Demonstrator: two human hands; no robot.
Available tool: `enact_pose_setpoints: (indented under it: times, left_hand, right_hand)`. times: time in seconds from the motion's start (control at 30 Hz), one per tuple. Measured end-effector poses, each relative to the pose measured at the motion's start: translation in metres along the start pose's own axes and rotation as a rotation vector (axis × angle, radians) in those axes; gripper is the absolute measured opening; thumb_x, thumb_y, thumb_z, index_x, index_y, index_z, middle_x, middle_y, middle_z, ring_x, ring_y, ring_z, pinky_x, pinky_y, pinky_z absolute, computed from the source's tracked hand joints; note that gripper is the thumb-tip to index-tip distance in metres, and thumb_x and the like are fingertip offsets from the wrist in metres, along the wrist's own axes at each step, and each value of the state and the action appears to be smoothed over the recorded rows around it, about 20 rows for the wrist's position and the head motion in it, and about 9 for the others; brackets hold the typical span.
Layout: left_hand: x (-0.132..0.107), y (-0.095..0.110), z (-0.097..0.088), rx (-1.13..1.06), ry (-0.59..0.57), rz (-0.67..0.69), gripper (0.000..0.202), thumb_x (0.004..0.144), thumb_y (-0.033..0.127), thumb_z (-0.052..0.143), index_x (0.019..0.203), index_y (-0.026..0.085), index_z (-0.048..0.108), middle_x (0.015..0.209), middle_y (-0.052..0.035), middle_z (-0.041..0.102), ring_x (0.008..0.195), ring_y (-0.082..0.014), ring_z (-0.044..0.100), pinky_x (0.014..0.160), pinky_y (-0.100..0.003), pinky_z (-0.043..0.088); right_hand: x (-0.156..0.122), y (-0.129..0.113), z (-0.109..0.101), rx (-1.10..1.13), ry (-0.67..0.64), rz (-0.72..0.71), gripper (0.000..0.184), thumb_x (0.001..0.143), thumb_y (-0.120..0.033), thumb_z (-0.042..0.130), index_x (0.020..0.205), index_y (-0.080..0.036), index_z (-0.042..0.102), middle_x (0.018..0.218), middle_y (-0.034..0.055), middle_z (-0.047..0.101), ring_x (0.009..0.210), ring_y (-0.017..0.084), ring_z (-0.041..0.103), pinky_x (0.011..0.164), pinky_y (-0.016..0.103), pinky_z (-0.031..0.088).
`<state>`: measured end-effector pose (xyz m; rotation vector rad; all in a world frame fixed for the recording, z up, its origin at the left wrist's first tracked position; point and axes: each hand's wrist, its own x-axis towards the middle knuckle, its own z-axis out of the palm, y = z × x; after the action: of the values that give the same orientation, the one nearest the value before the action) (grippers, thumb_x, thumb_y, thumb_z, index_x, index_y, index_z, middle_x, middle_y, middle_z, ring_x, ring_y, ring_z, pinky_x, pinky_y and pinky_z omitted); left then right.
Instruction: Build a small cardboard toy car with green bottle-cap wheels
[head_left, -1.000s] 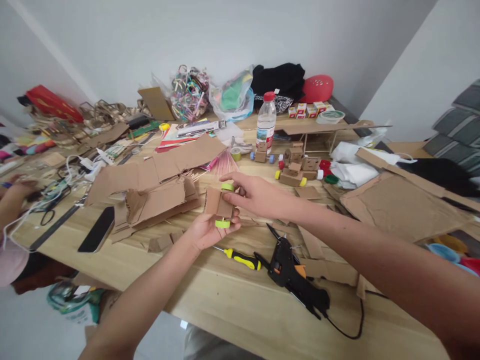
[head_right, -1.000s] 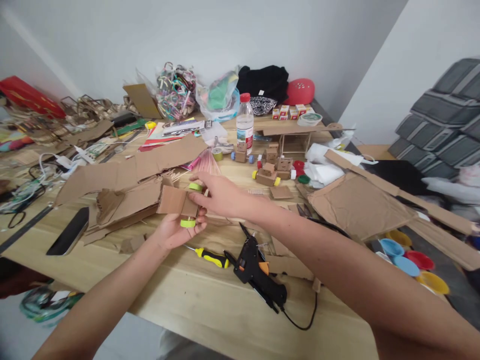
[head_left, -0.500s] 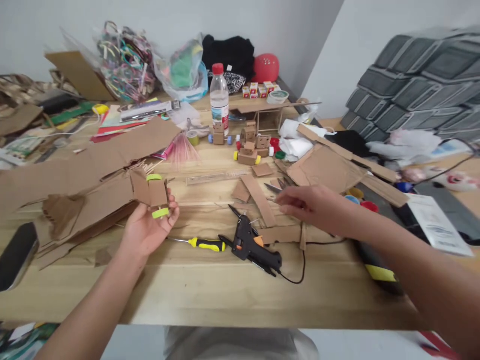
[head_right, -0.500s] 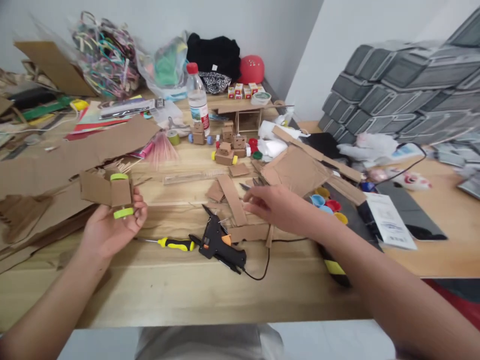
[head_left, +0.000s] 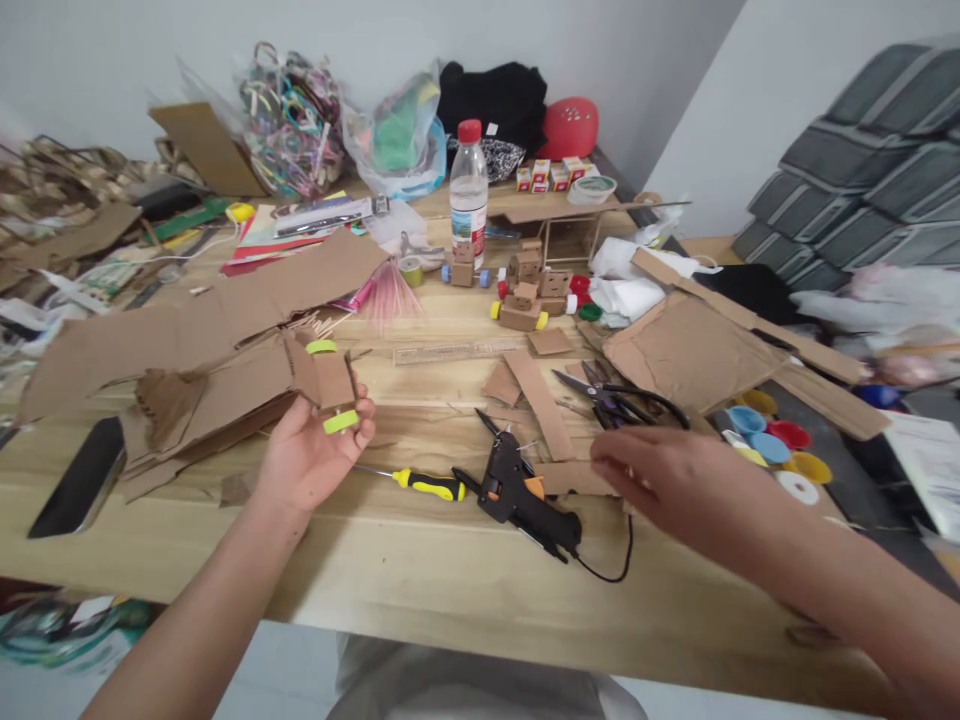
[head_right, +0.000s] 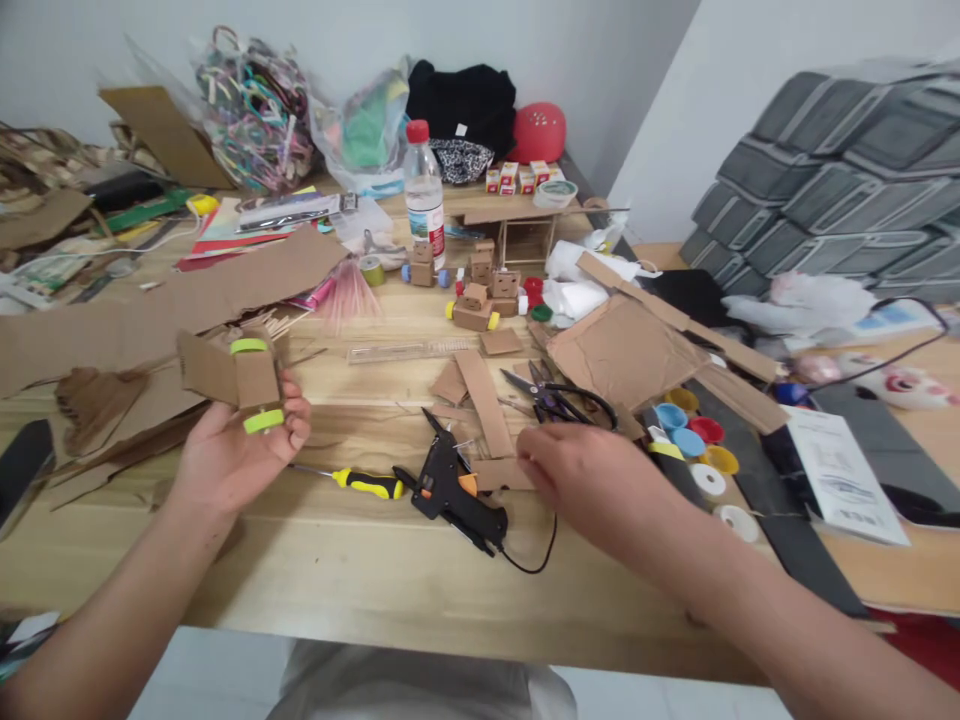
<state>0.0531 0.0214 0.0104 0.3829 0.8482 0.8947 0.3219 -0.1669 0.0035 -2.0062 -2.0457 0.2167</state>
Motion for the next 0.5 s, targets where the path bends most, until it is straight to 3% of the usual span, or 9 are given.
enact_pose_setpoints:
  times: [0.13,0.2,0.37,0.5]
  left_hand:
    - [-0.001,0.004,-0.010,-0.025,-0.019,-0.007,0.020,0.093,0.028,0.056,0.104,0.019,0.071,0.077,-0.0062,0.068,0.062,-0.0172,0.061,0.050,-0.026,0.054]
    - [0.001,0.003,-0.014,-0.025,-0.001,-0.016,0.017,0.092,0.029,0.058,0.098,0.019,0.071,0.077,-0.0064,0.069,0.062,-0.0171,0.061,0.050,-0.026,0.054]
    - [0.003,-0.007,-0.019,-0.015,0.012,-0.034,0.010,0.088,0.028,0.068,0.087,0.018,0.070,0.078,-0.0057,0.070,0.063,-0.0166,0.065,0.053,-0.026,0.056]
    - [-0.001,-0.020,-0.021,-0.083,-0.026,-0.079,0.009,0.082,0.025,0.074,0.085,0.018,0.070,0.076,-0.0046,0.072,0.065,-0.0169,0.068,0.056,-0.026,0.056]
  right_hand:
    - [0.000,0.038,-0.011,-0.110,0.077,0.237,0.020,0.091,-0.026,0.049,0.072,-0.029,0.054,0.069,0.0087,0.069,0.060,0.029,0.067,0.053,0.038,0.045]
    - [0.001,0.049,-0.008,-0.102,0.068,0.285,0.015,0.088,-0.026,0.054,0.073,-0.028,0.054,0.071,0.0101,0.069,0.067,0.033,0.069,0.058,0.042,0.050]
    - [0.005,0.052,0.010,-0.129,0.065,0.230,0.024,0.082,-0.025,0.064,0.068,-0.030,0.046,0.064,0.0095,0.065,0.070,0.037,0.070,0.061,0.047,0.054]
    - [-0.003,0.069,0.013,-0.095,0.103,0.114,0.023,0.087,-0.022,0.057,0.067,-0.031,0.048,0.054,0.0052,0.062,0.047,0.033,0.065,0.041,0.041,0.045]
